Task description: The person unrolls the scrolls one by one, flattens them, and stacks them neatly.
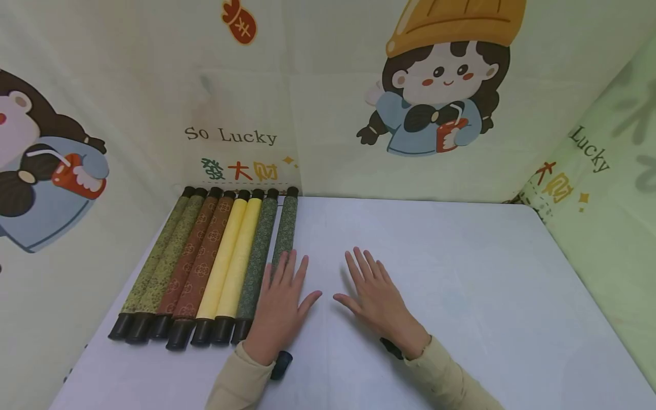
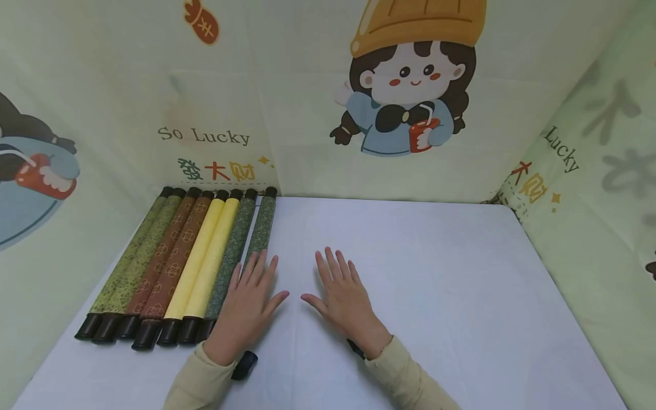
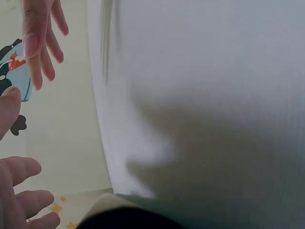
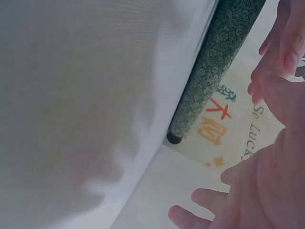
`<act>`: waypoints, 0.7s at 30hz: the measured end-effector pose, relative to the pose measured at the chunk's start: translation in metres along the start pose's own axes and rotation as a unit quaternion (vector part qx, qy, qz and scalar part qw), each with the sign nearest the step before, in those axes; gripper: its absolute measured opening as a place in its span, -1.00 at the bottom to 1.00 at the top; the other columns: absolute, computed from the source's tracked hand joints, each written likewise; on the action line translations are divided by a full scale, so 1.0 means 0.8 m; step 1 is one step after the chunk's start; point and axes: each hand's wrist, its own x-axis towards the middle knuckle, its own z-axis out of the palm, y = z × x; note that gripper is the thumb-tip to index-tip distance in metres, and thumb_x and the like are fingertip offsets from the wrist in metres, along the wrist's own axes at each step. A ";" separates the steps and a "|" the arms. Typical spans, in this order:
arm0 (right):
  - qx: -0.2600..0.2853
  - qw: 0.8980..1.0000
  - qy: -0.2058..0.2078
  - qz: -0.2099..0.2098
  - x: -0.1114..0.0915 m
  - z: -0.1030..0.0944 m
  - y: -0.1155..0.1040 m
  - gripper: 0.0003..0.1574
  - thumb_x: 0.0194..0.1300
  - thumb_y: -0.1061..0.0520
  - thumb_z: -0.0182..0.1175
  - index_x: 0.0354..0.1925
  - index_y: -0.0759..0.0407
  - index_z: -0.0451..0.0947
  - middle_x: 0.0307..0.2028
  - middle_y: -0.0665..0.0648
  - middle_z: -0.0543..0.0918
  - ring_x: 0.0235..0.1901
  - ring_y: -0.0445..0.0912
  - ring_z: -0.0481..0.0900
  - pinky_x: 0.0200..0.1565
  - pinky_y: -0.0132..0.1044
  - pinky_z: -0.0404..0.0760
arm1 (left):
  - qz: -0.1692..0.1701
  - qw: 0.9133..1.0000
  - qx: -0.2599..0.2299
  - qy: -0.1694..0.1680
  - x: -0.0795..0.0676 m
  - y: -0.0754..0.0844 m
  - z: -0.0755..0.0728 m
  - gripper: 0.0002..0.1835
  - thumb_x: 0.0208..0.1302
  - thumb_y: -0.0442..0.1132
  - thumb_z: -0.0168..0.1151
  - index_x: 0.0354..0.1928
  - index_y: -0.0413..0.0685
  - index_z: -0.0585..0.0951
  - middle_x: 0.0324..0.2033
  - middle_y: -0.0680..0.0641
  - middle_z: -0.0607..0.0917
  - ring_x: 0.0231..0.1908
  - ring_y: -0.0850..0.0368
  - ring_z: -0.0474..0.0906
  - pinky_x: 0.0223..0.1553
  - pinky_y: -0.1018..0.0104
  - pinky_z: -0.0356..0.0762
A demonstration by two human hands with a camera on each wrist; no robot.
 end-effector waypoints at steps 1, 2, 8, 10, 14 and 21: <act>0.004 1.000 -0.002 -0.002 0.002 0.000 -0.002 0.10 0.37 -0.39 0.07 0.54 0.24 0.02 0.52 0.28 0.12 0.49 0.19 0.09 0.41 0.14 0.20 | -0.002 1.000 -0.004 0.000 0.000 -0.002 -0.001 -0.21 0.39 0.20 0.12 0.50 -0.09 0.25 0.49 -0.26 0.19 0.50 -0.20 0.04 0.46 -0.21 -0.02; 0.006 1.000 -0.005 -0.003 0.004 0.000 -0.004 0.10 0.38 -0.40 0.05 0.54 0.24 0.00 0.52 0.28 0.10 0.50 0.18 0.08 0.41 0.13 0.20 | -0.003 1.000 -0.005 0.000 -0.001 -0.004 -0.001 -0.21 0.39 0.20 0.13 0.50 -0.09 0.25 0.49 -0.27 0.19 0.50 -0.20 0.04 0.46 -0.20 -0.02; 0.016 1.000 -0.017 -0.012 0.017 -0.001 -0.017 0.10 0.40 -0.40 0.02 0.55 0.25 -0.04 0.53 0.28 0.07 0.50 0.15 0.08 0.43 0.06 0.19 | -0.014 0.999 -0.032 -0.011 0.000 -0.014 -0.007 -0.22 0.41 0.16 0.12 0.49 -0.14 0.24 0.48 -0.28 0.20 0.49 -0.24 0.04 0.45 -0.21 0.01; 0.019 0.999 -0.022 -0.015 0.022 -0.001 -0.020 0.10 0.41 -0.39 0.01 0.55 0.25 -0.05 0.53 0.28 0.07 0.51 0.14 0.08 0.44 0.05 0.18 | -0.019 0.999 -0.046 -0.013 0.001 -0.017 -0.010 -0.23 0.42 0.14 0.13 0.49 -0.16 0.24 0.48 -0.29 0.21 0.49 -0.25 0.06 0.44 -0.22 0.02; 0.036 0.999 -0.030 -0.016 0.030 0.000 -0.028 0.10 0.42 -0.40 -0.01 0.56 0.25 -0.08 0.53 0.28 0.06 0.51 0.14 0.07 0.44 0.03 0.18 | -0.025 0.998 -0.058 -0.009 0.003 -0.025 -0.016 -0.25 0.42 0.10 0.14 0.47 -0.21 0.27 0.45 -0.33 0.24 0.46 -0.29 0.11 0.43 -0.22 0.06; 0.078 0.996 -0.045 -0.021 0.042 0.002 -0.040 0.09 0.45 -0.39 -0.07 0.57 0.24 -0.14 0.55 0.26 0.02 0.51 0.12 0.06 0.45 -0.02 0.17 | -0.014 0.998 -0.052 0.017 0.008 -0.040 -0.024 -0.31 0.40 0.04 0.20 0.42 -0.21 0.36 0.36 -0.40 0.37 0.37 -0.36 0.25 0.37 -0.20 0.19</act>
